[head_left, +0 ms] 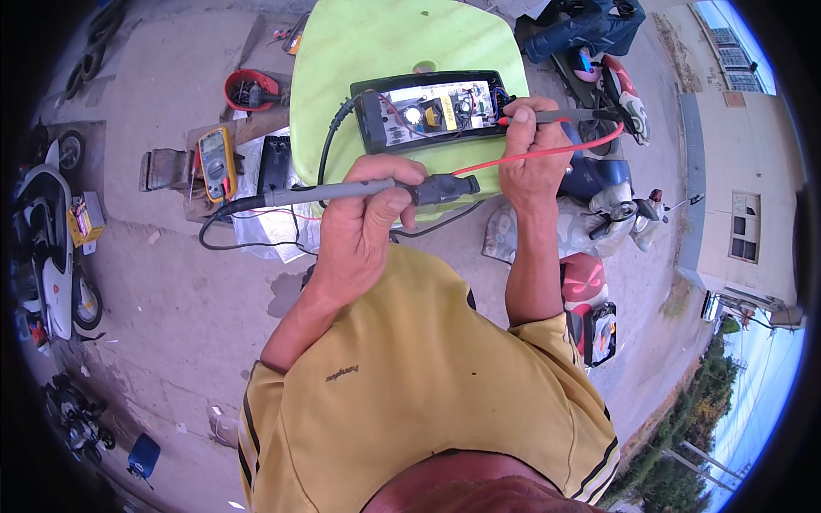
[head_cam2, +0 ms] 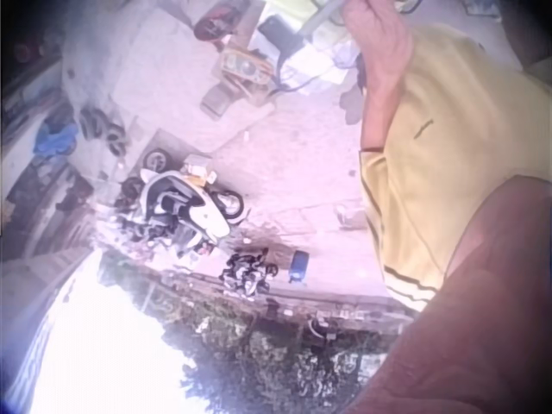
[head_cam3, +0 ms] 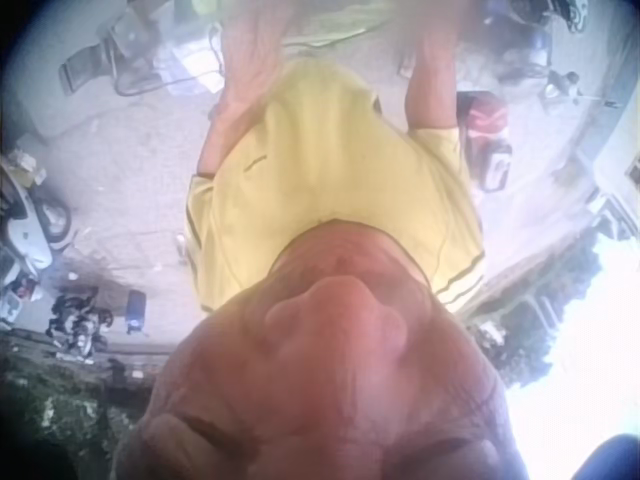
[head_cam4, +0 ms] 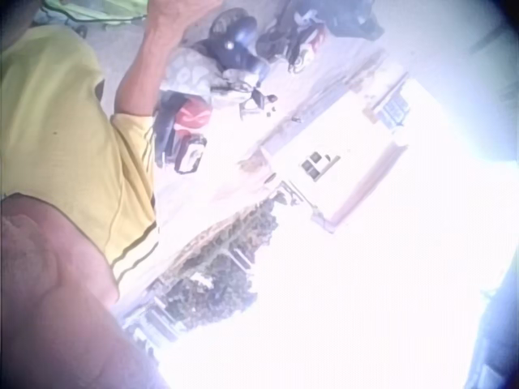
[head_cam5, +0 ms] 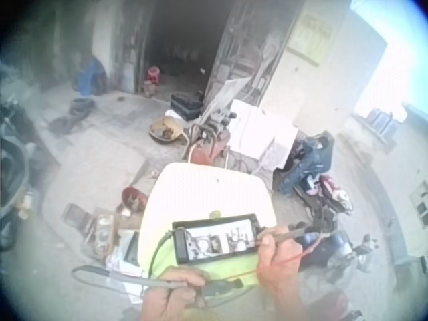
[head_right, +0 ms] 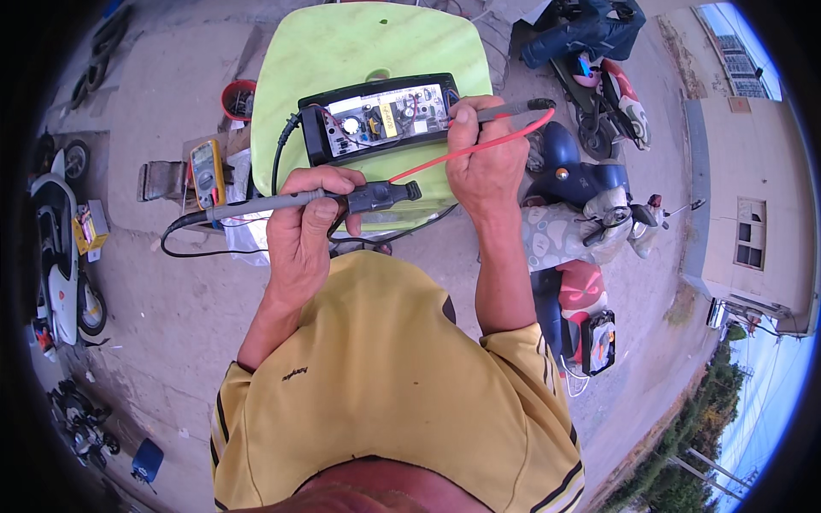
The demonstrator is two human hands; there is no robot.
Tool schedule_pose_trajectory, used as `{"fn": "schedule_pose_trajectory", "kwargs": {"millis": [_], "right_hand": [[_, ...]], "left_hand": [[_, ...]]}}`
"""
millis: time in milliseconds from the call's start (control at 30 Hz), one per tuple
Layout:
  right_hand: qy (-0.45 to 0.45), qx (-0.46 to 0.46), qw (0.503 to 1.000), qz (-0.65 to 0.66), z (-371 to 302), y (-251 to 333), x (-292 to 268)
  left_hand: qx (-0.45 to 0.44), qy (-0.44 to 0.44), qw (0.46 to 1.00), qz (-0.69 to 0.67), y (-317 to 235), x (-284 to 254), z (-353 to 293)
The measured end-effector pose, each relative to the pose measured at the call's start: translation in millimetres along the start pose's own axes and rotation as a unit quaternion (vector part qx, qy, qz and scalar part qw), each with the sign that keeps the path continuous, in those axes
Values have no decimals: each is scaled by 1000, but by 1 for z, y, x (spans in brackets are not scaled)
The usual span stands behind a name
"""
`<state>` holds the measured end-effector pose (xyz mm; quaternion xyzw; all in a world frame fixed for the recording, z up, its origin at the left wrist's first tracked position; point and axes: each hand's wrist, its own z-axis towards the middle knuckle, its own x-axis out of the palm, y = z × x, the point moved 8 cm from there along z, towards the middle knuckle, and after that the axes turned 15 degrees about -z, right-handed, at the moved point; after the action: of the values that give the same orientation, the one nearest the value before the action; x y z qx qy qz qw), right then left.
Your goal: The person uses a multimeter to test an electronic device placed on a green stool. They connect the multimeter probes to various points on the device and observe the readings on the multimeter display.
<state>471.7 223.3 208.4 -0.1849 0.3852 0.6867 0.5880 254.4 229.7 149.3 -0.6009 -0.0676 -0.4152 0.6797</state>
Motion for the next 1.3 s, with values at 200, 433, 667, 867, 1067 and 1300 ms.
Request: {"fn": "schedule_pose_trajectory", "kwargs": {"millis": [200, 433, 667, 867, 1067, 1300], "right_hand": [[20, -68, 992, -107, 5, 14, 0], [45, -62, 990, -115, 3, 8, 2], [47, -8, 996, -76, -2, -3, 6], [46, 4, 995, -84, 0, -3, 5], [38, 2, 996, -80, 0, -5, 5], [39, -4, 996, -80, -2, -10, 7]], "left_hand": [[-2, -2, 1000, -15, 0, 0, 2], [-48, 0, 999, -11, 2, 2, 1], [-30, 32, 999, -2, -3, 6, -1], [-59, 28, 998, -11, -4, 7, -7], [34, 32, 998, 39, -19, 3, -7], [-5, 20, 1000, 15, -18, 2, -9]]}}
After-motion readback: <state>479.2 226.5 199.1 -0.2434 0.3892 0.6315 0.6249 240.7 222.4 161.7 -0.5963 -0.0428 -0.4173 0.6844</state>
